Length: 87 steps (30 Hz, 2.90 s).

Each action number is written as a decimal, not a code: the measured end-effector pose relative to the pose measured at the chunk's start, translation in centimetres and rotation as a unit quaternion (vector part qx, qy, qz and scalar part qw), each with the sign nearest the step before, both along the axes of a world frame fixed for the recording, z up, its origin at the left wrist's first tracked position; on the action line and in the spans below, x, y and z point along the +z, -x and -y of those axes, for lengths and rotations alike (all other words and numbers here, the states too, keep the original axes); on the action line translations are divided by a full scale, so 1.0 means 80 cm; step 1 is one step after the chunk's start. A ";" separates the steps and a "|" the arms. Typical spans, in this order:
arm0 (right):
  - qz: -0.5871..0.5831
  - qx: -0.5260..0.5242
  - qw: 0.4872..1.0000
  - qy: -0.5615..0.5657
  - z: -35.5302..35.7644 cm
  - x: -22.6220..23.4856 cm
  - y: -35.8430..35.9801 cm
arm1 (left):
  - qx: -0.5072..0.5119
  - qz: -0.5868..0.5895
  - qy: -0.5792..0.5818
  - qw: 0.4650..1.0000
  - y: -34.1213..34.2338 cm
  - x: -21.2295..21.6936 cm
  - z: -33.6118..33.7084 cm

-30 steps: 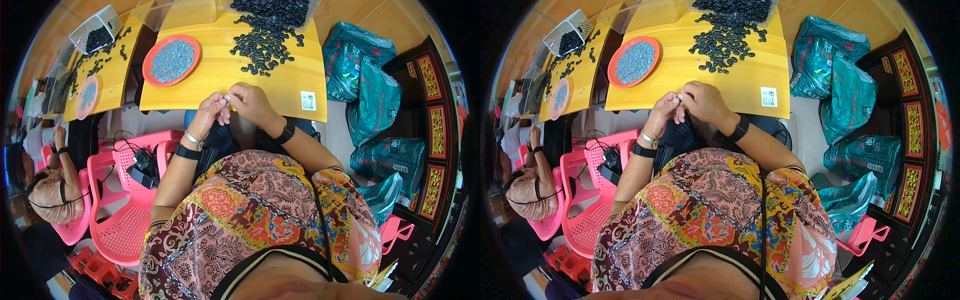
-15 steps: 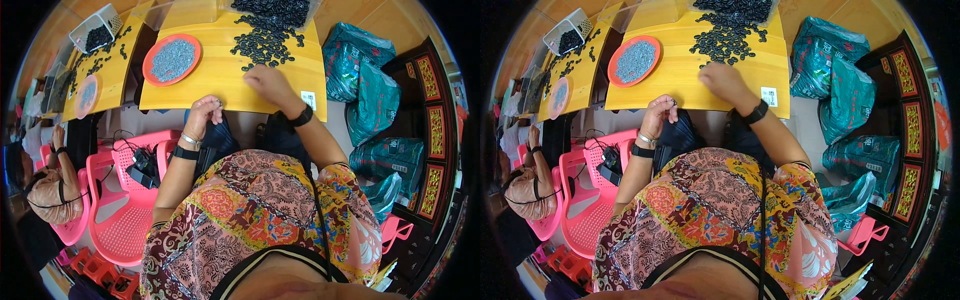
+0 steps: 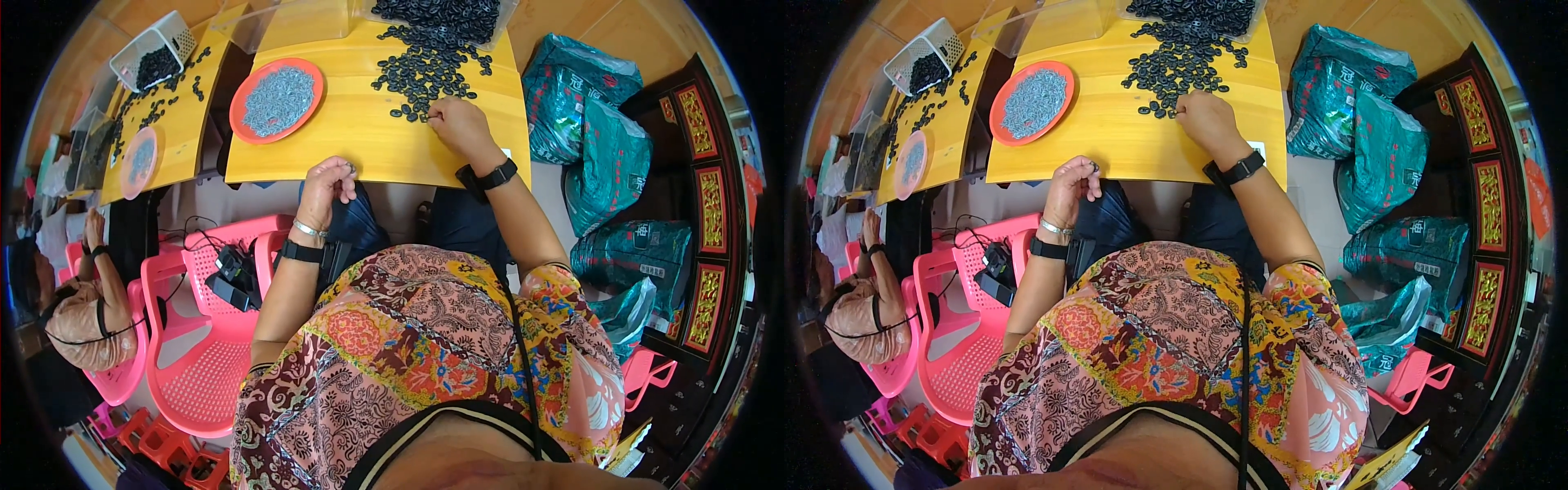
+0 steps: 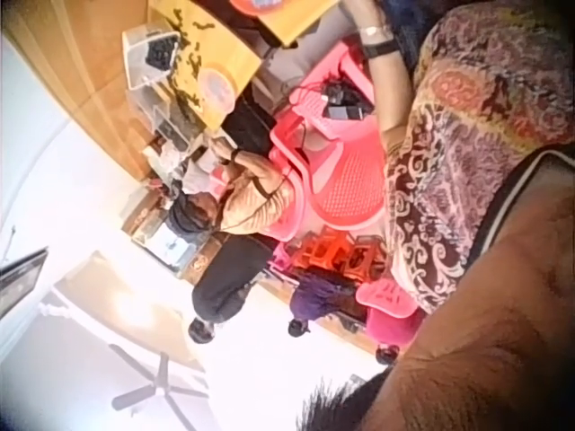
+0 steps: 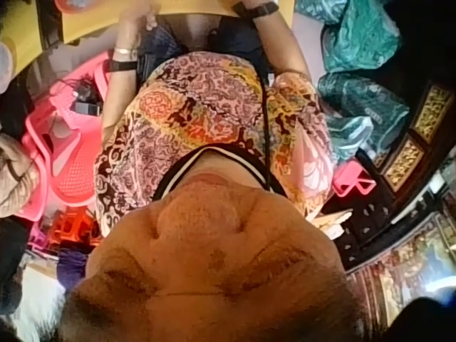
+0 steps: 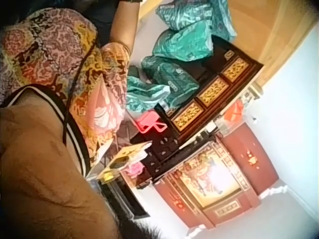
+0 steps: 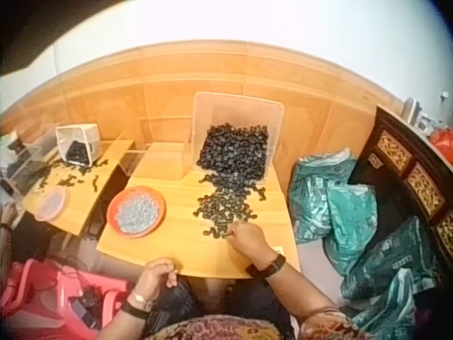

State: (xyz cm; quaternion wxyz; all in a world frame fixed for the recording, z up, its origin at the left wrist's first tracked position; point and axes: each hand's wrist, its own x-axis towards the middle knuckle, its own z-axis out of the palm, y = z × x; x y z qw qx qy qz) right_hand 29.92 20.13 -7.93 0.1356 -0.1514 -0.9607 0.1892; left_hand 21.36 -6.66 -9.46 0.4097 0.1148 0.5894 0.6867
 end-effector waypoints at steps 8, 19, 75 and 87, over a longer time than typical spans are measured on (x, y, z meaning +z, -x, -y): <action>0.024 0.007 0.997 -0.072 -0.002 0.010 0.023 | 0.021 0.022 -0.027 0.999 0.005 -0.012 0.004; 0.162 -0.020 0.982 -0.092 0.025 0.032 0.089 | -0.002 0.040 -0.024 0.999 0.007 -0.020 0.000; -0.116 0.107 0.814 0.558 0.116 0.053 0.001 | 0.050 -0.145 -0.017 0.988 -0.039 0.077 -0.032; -0.109 0.106 0.852 0.501 0.117 0.052 -0.001 | 0.059 -0.149 0.009 0.987 -0.038 0.074 -0.031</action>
